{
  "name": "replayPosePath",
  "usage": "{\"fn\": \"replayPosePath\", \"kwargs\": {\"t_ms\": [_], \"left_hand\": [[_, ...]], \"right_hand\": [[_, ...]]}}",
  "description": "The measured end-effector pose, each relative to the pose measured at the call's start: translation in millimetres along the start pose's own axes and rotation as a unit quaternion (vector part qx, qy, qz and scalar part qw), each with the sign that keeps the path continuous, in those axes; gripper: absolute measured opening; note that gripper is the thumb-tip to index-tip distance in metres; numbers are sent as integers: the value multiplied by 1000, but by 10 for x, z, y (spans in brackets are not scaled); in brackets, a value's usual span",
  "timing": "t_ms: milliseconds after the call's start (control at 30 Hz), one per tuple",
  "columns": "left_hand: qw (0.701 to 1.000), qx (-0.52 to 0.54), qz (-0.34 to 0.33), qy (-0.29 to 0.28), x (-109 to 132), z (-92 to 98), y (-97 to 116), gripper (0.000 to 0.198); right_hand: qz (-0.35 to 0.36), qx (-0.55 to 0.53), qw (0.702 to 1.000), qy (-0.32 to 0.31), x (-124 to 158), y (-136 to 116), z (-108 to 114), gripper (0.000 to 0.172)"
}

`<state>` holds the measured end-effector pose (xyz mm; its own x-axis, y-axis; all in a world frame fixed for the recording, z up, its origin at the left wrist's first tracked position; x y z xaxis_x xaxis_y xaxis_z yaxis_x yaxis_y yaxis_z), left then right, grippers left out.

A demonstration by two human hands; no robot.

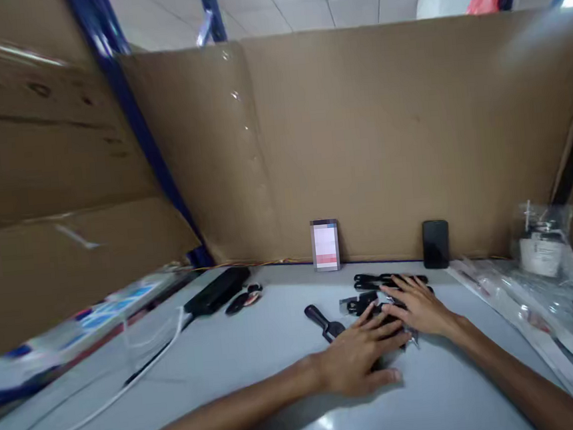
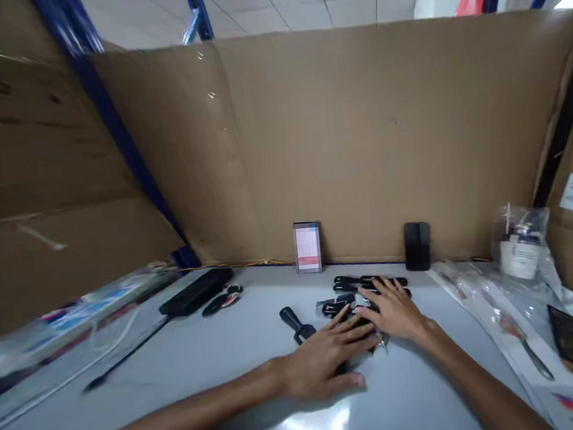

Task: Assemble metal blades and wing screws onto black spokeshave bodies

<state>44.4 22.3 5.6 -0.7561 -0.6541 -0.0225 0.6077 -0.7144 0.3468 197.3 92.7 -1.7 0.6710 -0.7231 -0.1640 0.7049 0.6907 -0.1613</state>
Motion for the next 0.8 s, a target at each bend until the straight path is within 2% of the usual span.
{"fn": "replayPosePath", "kwargs": {"t_ms": [167,333,433,500,567,667,800], "left_hand": [[999,-2,8,-32,165,111,-52,62],[999,30,11,-25,433,178,-230,58],[996,79,24,12,550,209,-417,41],[988,140,42,57,590,246,-578,31],[972,199,68,102,607,295,-759,41],[956,228,111,144,612,378,-1028,57],[946,220,165,171,623,537,-1352,59]], "right_hand": [[-6,71,997,22,89,-9,-23,53],[-30,159,987,6,168,-63,80,47],[-65,208,976,-18,209,-140,127,45],[-85,220,971,-28,231,-200,133,43],[-100,218,970,-27,250,-258,127,40],[-104,204,973,-11,262,-361,117,38],[-112,146,983,11,263,-519,117,41]]}}
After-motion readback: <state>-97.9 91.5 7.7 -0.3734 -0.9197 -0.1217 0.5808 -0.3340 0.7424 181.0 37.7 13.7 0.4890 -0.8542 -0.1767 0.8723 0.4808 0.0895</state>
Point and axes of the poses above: each hand's wrist, its own x-axis away from the middle knuckle, its own z-axis out of the back of the hand, y = z × x, the point moved 5 cm from there along -x, towards the middle knuckle, and after that the axes turned 15 degrees about z, right-handed, at the moved point
